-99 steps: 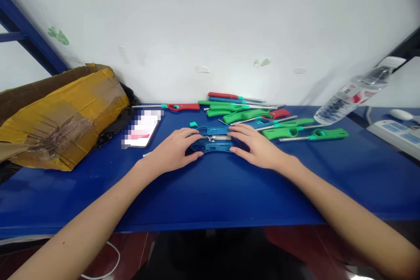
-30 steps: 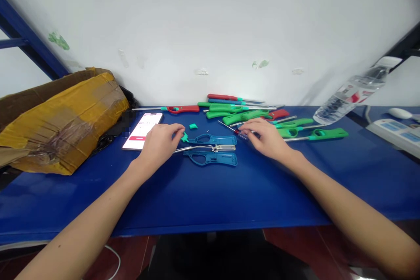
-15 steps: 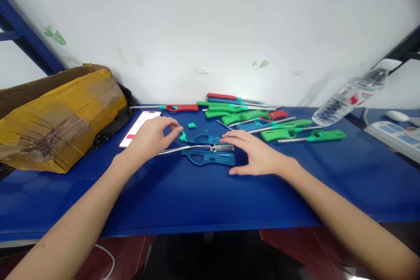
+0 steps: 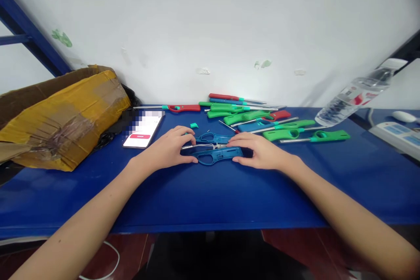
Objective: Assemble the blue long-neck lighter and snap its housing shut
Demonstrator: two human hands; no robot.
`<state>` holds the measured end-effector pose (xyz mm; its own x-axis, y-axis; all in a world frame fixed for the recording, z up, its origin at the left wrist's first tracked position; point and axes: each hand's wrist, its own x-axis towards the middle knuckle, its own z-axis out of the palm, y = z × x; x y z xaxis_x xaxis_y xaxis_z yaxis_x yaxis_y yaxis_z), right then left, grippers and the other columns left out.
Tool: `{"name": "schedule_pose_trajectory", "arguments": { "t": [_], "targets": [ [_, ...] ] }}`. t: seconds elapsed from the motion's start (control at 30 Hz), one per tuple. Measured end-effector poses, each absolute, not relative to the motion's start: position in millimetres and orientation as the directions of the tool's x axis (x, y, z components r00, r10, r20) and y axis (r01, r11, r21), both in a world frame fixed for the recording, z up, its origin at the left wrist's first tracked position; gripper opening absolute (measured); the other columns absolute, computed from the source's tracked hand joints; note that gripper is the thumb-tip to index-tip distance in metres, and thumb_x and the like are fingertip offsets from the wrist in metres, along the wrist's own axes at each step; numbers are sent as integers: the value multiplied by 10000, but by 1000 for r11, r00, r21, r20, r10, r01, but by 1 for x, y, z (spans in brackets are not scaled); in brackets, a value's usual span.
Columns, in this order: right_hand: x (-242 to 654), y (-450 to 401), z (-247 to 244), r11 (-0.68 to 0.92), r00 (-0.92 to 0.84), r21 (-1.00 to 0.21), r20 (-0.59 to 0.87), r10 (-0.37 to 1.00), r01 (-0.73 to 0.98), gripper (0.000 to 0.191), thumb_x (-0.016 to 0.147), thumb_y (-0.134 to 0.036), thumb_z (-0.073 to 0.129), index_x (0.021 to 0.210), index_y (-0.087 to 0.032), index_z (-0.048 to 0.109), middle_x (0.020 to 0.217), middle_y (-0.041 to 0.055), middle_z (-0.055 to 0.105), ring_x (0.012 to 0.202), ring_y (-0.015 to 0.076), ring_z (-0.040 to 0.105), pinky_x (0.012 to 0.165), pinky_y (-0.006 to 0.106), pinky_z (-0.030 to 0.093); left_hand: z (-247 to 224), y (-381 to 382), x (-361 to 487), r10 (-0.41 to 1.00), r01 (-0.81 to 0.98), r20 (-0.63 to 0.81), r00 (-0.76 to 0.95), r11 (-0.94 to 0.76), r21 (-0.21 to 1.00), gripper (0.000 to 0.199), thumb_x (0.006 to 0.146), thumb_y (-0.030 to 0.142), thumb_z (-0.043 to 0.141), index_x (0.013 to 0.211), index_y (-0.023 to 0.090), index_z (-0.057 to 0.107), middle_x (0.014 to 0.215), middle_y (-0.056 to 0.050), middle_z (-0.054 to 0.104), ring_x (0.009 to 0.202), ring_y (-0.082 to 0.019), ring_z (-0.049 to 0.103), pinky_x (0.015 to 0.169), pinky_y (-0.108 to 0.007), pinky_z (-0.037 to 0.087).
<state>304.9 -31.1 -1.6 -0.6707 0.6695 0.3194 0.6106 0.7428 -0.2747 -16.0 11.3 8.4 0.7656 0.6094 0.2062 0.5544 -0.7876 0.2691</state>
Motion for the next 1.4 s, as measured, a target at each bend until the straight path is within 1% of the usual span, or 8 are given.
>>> {"name": "schedule_pose_trajectory", "arguments": {
  "t": [0.3, 0.4, 0.47, 0.6, 0.7, 0.97, 1.17, 1.4],
  "targets": [
    [309, -26, -6, 714, -591, -256, 419, 690, 652, 314, 922, -372, 601, 1183, -222, 690, 1237, 122, 669, 1188, 290, 605, 1020, 475, 506, 4, 16, -16, 610, 578, 333, 719, -791, 201, 416, 915, 488, 611, 1217, 204, 601, 1244, -109, 611, 1183, -265, 546, 992, -405, 471],
    [313, -23, -4, 732, -568, -245, 494, 658, 636, 224, 955, -282, 534, 1054, -231, 727, 1090, 96, 720, 1059, 257, 654, 939, 446, 541, 7, 16, -16, 612, 585, 361, 704, -787, 194, 270, 988, 373, 493, 1107, 199, 662, 1126, -88, 679, 1085, -233, 602, 933, -367, 486],
    [315, -22, -3, 735, -557, -237, 518, 649, 636, 227, 957, -248, 516, 998, -243, 740, 995, 74, 745, 963, 244, 680, 872, 431, 557, 9, 16, -15, 663, 648, 376, 647, -738, 187, 277, 993, 340, 455, 1021, 202, 693, 995, -72, 717, 949, -219, 641, 838, -347, 496],
    [319, -21, -2, 706, -522, -219, 534, 665, 674, 221, 938, -236, 535, 989, -234, 749, 896, 64, 766, 835, 232, 704, 775, 401, 572, 15, 15, -18, 790, 793, 400, 465, -572, 209, 295, 955, 427, 506, 918, 216, 708, 745, -22, 700, 707, -188, 626, 660, -298, 443],
    [322, -21, -2, 680, -505, -210, 527, 684, 702, 211, 923, -232, 545, 979, -237, 747, 921, 59, 775, 840, 232, 712, 768, 390, 579, 20, 14, -20, 823, 833, 437, 363, -497, 244, 301, 942, 451, 515, 906, 218, 702, 701, -3, 688, 633, -166, 603, 619, -281, 405],
    [323, -20, -5, 660, -507, -220, 484, 713, 718, 195, 914, -212, 545, 969, -222, 732, 951, 58, 773, 868, 235, 708, 786, 383, 571, 20, 13, -19, 840, 819, 386, 381, -501, 279, 265, 943, 388, 497, 959, 219, 700, 827, -19, 735, 691, -191, 639, 643, -293, 415],
    [323, -19, -6, 656, -516, -222, 459, 723, 721, 200, 920, -215, 538, 973, -209, 730, 955, 68, 769, 878, 238, 704, 791, 379, 564, 20, 12, -15, 849, 813, 322, 419, -508, 285, 332, 956, 412, 480, 1178, 210, 622, 899, -23, 741, 693, -197, 644, 650, -314, 432],
    [324, -20, -6, 653, -521, -221, 446, 728, 724, 192, 925, -220, 543, 971, -204, 728, 962, 69, 770, 881, 235, 704, 794, 371, 559, 17, 12, -18, 773, 742, 232, 591, -633, 218, 294, 944, 417, 493, 1013, 175, 644, 937, -69, 704, 876, -233, 639, 779, -346, 453]
  ]
}}
